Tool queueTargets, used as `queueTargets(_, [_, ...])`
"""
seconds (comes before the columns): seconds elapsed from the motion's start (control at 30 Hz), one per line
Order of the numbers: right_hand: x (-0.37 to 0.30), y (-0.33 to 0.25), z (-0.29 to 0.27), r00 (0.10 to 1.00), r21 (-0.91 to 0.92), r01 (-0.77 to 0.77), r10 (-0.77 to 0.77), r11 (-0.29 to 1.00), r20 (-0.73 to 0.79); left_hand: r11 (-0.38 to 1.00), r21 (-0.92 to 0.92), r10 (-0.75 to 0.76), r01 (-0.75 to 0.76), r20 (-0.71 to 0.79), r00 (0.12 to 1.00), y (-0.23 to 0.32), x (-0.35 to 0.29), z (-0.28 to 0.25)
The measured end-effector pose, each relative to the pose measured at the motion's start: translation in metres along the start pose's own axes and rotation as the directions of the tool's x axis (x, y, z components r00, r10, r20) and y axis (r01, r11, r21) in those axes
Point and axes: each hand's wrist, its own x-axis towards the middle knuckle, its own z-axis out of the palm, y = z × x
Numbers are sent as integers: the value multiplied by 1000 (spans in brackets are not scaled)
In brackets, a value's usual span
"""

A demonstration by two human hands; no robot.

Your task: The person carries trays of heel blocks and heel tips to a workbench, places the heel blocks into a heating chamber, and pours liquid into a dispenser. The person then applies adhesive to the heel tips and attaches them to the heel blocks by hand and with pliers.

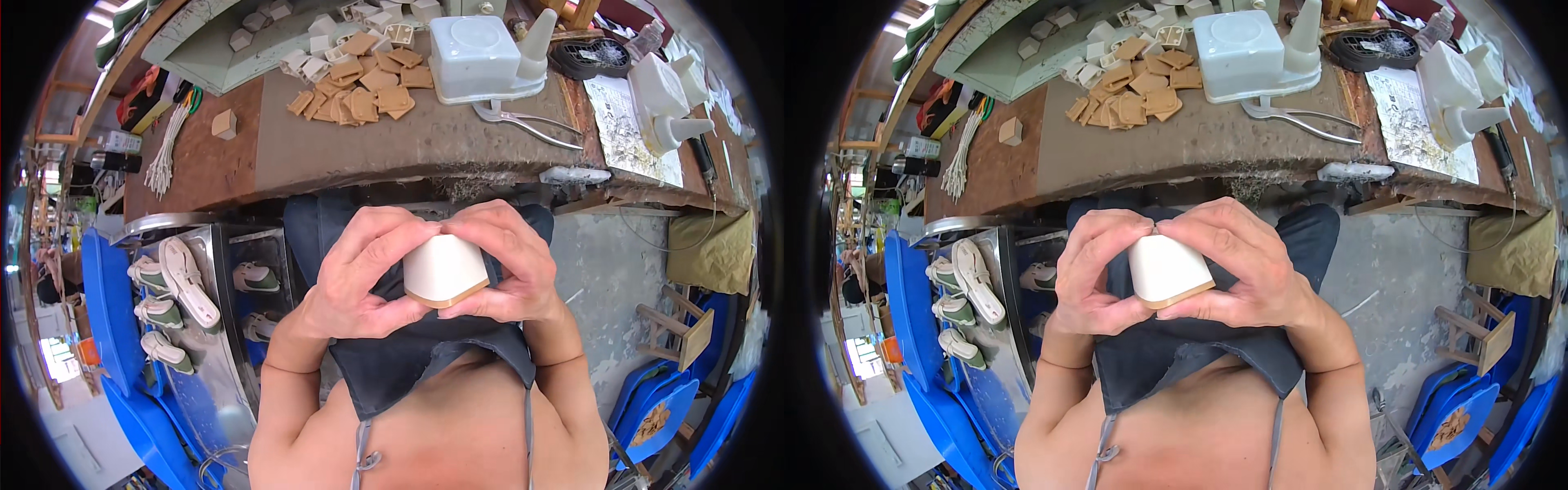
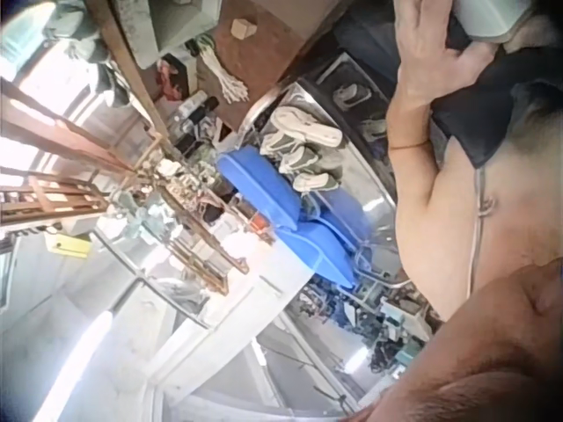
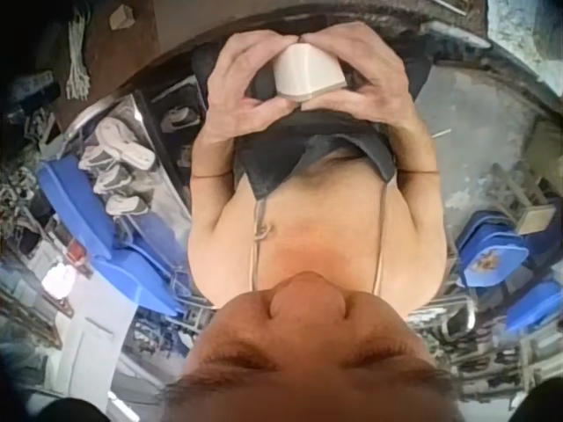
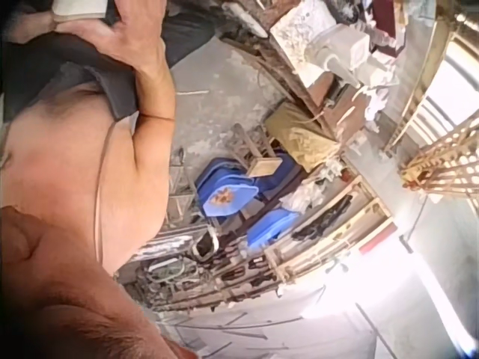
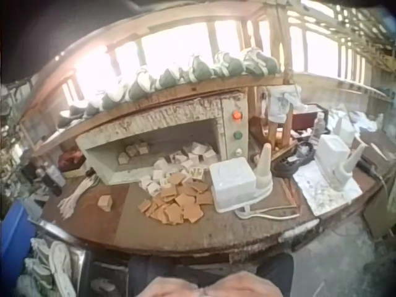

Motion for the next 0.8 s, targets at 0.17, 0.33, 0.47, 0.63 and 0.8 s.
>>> queueTargets(0.17, [4, 0, 12, 994, 78, -104, 101, 991, 51, 989, -40, -145, 143, -40, 989, -4, -14, -7])
queueTargets(0.33, [-7, 84, 22, 839, -66, -544, 544, 837, -19, 745, -357, -667, 564, -379, 641, -104, -50, -43])
queueTargets(0.47, [14, 137, 38, 781, -238, -621, 615, 747, -106, 470, -316, -814, 824, -516, 266, -185, -85, -146])
queueTargets(0.63, [83, 170, 90, 939, -702, -307, 323, 642, -116, 325, -120, -747, 938, -641, 177, -236, -126, -208])
queueTargets(0.8, [99, 190, 76, 923, -776, -258, 384, 576, -22, 237, 446, -374, 863, -778, 505, -213, -53, -174])
